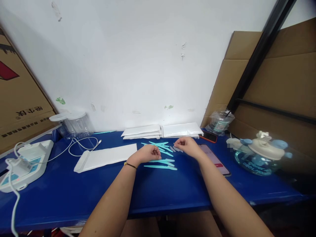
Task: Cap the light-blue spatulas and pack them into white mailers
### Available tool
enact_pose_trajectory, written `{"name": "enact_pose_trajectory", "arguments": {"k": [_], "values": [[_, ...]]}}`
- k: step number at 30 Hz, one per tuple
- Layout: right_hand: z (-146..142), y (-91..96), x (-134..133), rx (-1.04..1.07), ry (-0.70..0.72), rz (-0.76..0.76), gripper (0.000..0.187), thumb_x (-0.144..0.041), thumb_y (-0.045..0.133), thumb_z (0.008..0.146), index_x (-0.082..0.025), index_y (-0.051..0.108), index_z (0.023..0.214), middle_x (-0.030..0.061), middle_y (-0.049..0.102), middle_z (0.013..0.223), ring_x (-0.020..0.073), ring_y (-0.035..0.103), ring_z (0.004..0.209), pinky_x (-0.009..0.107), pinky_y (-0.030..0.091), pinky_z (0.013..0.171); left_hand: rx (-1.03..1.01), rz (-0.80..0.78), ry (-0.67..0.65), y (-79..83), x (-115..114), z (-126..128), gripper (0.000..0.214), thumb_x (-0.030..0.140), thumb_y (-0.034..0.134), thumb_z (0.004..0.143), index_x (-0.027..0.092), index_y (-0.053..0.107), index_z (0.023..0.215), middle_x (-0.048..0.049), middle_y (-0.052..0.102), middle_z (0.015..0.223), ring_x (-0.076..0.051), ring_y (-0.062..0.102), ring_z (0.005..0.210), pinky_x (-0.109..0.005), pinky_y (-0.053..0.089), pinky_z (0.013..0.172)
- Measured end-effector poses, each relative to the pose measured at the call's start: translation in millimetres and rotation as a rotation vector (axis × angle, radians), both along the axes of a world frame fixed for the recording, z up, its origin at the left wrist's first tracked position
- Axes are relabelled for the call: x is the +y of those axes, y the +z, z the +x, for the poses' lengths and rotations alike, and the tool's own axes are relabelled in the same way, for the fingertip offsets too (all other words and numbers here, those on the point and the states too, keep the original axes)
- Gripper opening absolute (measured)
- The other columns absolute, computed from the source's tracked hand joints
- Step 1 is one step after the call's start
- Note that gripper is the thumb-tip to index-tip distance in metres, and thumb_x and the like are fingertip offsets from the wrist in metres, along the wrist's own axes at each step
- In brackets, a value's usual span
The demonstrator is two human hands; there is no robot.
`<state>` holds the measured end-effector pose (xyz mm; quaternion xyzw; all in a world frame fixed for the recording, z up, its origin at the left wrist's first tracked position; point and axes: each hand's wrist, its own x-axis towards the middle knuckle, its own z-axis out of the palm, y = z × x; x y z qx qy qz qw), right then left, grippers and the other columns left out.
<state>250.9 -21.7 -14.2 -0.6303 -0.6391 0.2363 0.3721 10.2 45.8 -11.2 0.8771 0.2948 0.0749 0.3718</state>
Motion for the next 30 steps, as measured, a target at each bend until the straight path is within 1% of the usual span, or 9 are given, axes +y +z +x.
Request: {"name": "enact_pose_trajectory", "arguments": {"k": [4, 6, 8, 11, 14, 18, 21, 25, 30], "values": [[-3.5, -12.8, 7.8, -0.304, -0.107, 0.008, 0.015, -0.032, 0.063, 0.069, -0.019, 0.07, 0.071, 0.0029, 0.063, 0.069, 0.014, 0.054, 0.062, 0.024, 0.037, 0.055, 0.007, 0.3, 0.127, -9.1, 5.4, 2.5, 0.02, 0.032, 0.054, 0.078, 0.021, 0.064, 0.09, -0.0032, 0.063, 0.09, -0.017, 0.058, 0.08, -0.025, 0.043, 0.07], [-8.1, -17.8, 10.5, -0.375, -0.103, 0.0, 0.015, -0.033, 0.062, 0.07, -0.019, 0.069, 0.07, 0.004, 0.063, 0.073, 0.0144, 0.054, 0.064, 0.024, 0.037, 0.056, 0.023, 0.444, 0.164, -13.4, 7.5, 5.4, 0.02, 0.027, 0.055, 0.078, 0.023, 0.065, 0.095, -0.0043, 0.061, 0.1, -0.019, 0.056, 0.09, -0.028, 0.042, 0.078], [-10.8, -20.8, 11.9, -0.392, -0.089, -0.034, 0.014, -0.031, 0.062, 0.071, -0.019, 0.068, 0.068, 0.0041, 0.063, 0.074, 0.0144, 0.055, 0.065, 0.023, 0.037, 0.056, 0.056, 0.495, 0.173, -16.3, 8.8, 8.6, 0.019, 0.026, 0.055, 0.078, 0.023, 0.065, 0.094, -0.0046, 0.059, 0.103, -0.02, 0.054, 0.095, -0.029, 0.041, 0.081], [-8.3, -22.2, 12.0, -0.354, -0.071, -0.093, 0.009, -0.027, 0.063, 0.069, -0.019, 0.064, 0.065, 0.0028, 0.063, 0.07, 0.0143, 0.056, 0.064, 0.022, 0.036, 0.054, 0.102, 0.495, 0.184, -17.2, 9.6, 11.4, 0.012, 0.029, 0.056, 0.078, 0.022, 0.066, 0.083, -0.0045, 0.06, 0.096, -0.021, 0.054, 0.095, -0.029, 0.041, 0.079], [-0.1, -20.4, 10.6, -0.263, -0.064, -0.073, 0.008, -0.025, 0.064, 0.068, -0.018, 0.062, 0.065, 0.0023, 0.064, 0.07, 0.0141, 0.057, 0.064, 0.022, 0.038, 0.056, 0.105, 0.469, 0.202, -15.3, 10.7, 9.8, 0.011, 0.03, 0.058, 0.077, 0.021, 0.064, 0.074, -0.0036, 0.061, 0.09, -0.021, 0.055, 0.089, -0.029, 0.041, 0.075], [9.4, -12.1, 7.0, 0.026, -0.009, -0.092, 0.015, -0.03, 0.063, 0.07, -0.016, 0.061, 0.073, 0.0014, 0.062, 0.062, 0.012, 0.055, 0.056, 0.022, 0.039, 0.053, 0.032, 0.33, 0.248, -13.1, 14.1, 3.6, 0.013, 0.032, 0.054, 0.079, 0.021, 0.061, 0.078, -0.0005, 0.062, 0.075, -0.015, 0.056, 0.07, -0.024, 0.039, 0.063], [11.0, -4.6, 3.8, 0.171, 0.063, -0.111, 0.02, -0.034, 0.062, 0.07, -0.014, 0.061, 0.072, 0.0001, 0.059, 0.057, 0.01, 0.051, 0.05, 0.021, 0.037, 0.049, -0.026, 0.285, 0.305, -12.8, 17.3, 0.2, 0.016, 0.036, 0.054, 0.078, 0.02, 0.06, 0.08, 0.0, 0.062, 0.071, -0.014, 0.055, 0.066, -0.022, 0.037, 0.058], [9.4, -1.7, 2.5, 0.237, 0.085, -0.091, 0.02, -0.034, 0.064, 0.069, -0.014, 0.062, 0.072, -0.0007, 0.058, 0.056, 0.0092, 0.05, 0.049, 0.02, 0.036, 0.048, -0.053, 0.249, 0.316, -14.4, 20.3, -0.5, 0.019, 0.038, 0.055, 0.077, 0.02, 0.06, 0.079, -0.0004, 0.062, 0.072, -0.014, 0.054, 0.065, -0.022, 0.037, 0.056], [4.7, -8.3, 5.7, 0.201, 0.099, -0.089, 0.019, -0.033, 0.065, 0.068, -0.015, 0.064, 0.072, 0.0003, 0.06, 0.058, 0.0102, 0.052, 0.053, 0.021, 0.039, 0.051, -0.082, 0.215, 0.293, -15.7, 20.3, 1.3, 0.022, 0.04, 0.055, 0.075, 0.019, 0.06, 0.079, -0.001, 0.061, 0.072, -0.014, 0.054, 0.065, -0.022, 0.038, 0.055]]}}
